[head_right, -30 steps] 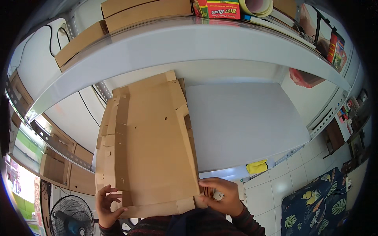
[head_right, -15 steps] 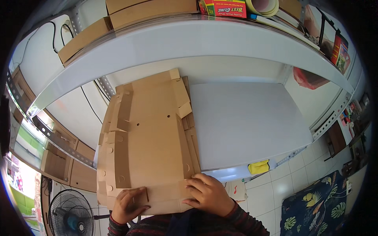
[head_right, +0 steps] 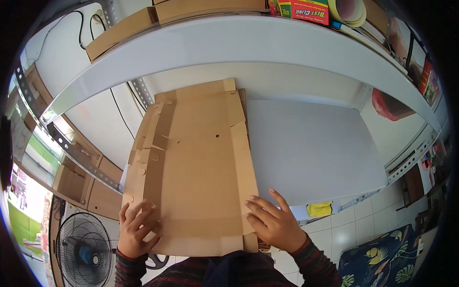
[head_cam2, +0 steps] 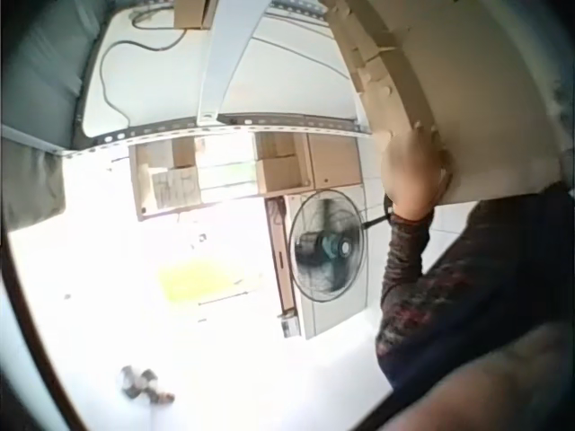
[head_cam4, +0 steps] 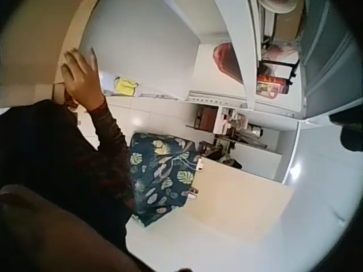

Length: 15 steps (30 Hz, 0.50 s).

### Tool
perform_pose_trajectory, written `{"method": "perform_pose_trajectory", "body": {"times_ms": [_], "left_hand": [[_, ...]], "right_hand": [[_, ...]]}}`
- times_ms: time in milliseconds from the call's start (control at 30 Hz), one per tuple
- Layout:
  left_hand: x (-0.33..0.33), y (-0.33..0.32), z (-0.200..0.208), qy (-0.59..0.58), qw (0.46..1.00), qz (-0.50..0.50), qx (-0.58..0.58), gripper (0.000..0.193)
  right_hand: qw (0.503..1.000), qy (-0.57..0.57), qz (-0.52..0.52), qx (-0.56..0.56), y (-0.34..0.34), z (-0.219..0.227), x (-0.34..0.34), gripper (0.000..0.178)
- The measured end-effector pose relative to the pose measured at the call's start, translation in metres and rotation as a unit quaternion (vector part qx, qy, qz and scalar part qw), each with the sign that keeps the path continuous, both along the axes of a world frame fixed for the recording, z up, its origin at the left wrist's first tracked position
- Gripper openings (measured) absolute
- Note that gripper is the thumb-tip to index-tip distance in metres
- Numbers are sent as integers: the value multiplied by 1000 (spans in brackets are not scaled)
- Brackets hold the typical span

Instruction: The person assembles flat cardboard boxes by hand, folding the flaps and inserting tabs into slots to form the box structure. The person then stacks the completed boxes on a shelf.

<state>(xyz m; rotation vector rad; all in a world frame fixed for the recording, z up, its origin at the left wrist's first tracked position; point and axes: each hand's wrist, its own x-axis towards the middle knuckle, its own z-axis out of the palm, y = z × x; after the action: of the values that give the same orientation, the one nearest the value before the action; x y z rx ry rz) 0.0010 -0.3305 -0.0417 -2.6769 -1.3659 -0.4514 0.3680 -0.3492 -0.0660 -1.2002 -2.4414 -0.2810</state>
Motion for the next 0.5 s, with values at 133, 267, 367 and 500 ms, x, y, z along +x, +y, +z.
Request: {"method": "perform_pose_trajectory", "body": {"times_ms": [133, 267, 367, 500], "left_hand": [[-15, 23, -9, -49, 996, -33, -67, 26], [-15, 42, -18, -123, 986, 27, -111, 20], [6, 40, -15, -96, 991, 73, -50, 25], [24, 38, -30, -29, 999, 38, -2, 49]], "right_hand": [[993, 90, 62, -53, 21, -9, 11, 10], [923, 323, 34, -206, 35, -16, 10, 14], [913, 358, -3, -195, 44, -22, 0, 19], [886, 412, -66, -205, 46, -34, -10, 29]]}}
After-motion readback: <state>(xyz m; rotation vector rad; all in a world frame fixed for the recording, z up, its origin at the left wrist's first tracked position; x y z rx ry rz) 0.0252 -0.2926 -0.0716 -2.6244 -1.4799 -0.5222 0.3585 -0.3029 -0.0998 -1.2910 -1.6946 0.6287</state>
